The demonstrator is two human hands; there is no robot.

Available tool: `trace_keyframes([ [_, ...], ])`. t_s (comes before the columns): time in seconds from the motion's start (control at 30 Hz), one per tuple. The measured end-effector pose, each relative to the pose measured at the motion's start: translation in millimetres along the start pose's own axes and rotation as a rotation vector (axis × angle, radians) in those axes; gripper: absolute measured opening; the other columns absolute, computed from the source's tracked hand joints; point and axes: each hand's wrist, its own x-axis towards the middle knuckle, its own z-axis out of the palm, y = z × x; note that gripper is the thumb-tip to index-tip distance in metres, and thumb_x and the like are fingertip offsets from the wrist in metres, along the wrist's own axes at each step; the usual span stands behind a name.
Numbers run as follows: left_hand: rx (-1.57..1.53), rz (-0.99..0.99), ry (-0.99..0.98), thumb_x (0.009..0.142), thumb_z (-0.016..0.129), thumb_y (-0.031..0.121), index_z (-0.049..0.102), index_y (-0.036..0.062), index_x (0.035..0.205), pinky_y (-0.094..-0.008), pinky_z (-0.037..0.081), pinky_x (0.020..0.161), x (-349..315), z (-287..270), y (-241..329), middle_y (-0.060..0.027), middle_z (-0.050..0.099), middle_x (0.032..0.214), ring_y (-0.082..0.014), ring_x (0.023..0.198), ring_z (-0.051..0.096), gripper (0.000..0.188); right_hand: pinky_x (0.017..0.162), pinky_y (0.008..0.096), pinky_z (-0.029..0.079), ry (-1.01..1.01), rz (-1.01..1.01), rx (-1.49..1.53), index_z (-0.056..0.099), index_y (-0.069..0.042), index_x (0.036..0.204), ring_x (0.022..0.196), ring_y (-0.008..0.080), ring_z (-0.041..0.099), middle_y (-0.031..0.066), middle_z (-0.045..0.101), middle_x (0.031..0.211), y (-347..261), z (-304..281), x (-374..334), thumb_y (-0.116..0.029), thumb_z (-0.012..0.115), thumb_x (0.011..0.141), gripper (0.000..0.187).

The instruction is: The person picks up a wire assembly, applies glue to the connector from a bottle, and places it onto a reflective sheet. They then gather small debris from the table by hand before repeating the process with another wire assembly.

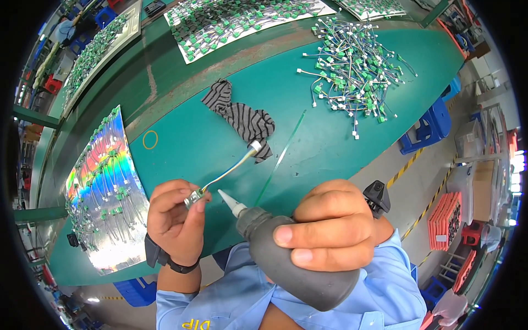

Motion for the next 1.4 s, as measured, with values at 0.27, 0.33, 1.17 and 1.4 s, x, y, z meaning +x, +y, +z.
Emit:
trace_keyframes([
  [0.27, -0.591, -0.319, 0.117, 0.082, 0.058, -0.012, 0.048, -0.0027, 0.114, -0.0322, 0.056, 0.073, 0.9, 8.6, -0.9, -0.0138, 0.061, 0.093, -0.0214, 0.081, 0.065, 0.034, 0.045, 0.0246, 0.031, -0.151, 0.071, 0.033, 0.049, -0.01, 0.104, 0.06, 0.0148, 0.045, 0.0061, 0.055, 0.097, -4.5, -8.2, -5.4, -0.03, 0.089, 0.059, 0.063],
  [0.33, -0.628, -0.359, 0.116, 0.083, 0.058, -0.01, 0.048, -0.0029, 0.113, -0.0324, 0.056, 0.072, 2.7, 8.2, -0.5, -0.0139, 0.061, 0.091, -0.0216, 0.079, 0.065, 0.032, 0.046, 0.0247, 0.031, -0.15, 0.06, 0.034, 0.049, -0.01, 0.104, 0.059, 0.0148, 0.045, 0.0062, 0.055, 0.096, -3.3, -5.7, -6.3, -0.03, 0.089, 0.058, 0.064],
  [1.17, -0.723, -0.444, 0.1, 0.086, 0.056, -0.007, 0.055, -0.0038, 0.101, -0.0317, 0.055, 0.066, 0.2, 6.0, -1.7, -0.015, 0.061, 0.091, -0.0214, 0.075, 0.066, 0.015, 0.038, 0.0249, 0.035, -0.018, 0.017, -0.004, 0.06, -0.005, 0.086, 0.052, 0.016, 0.051, 0.0092, 0.066, 0.088, 2.3, 13.8, -8.0, -0.004, 0.065, 0.073, 0.014],
  [1.4, -0.712, -0.444, 0.109, 0.086, 0.056, -0.008, 0.054, -0.0039, 0.1, -0.0313, 0.055, 0.066, 0.3, 6.7, -1.5, -0.0153, 0.061, 0.09, -0.0211, 0.074, 0.066, 0.015, 0.039, 0.0249, 0.035, -0.008, 0.025, -0.005, 0.06, -0.005, 0.086, 0.052, 0.0162, 0.051, 0.0093, 0.066, 0.088, 1.0, 13.4, -8.5, -0.004, 0.064, 0.073, 0.014],
])
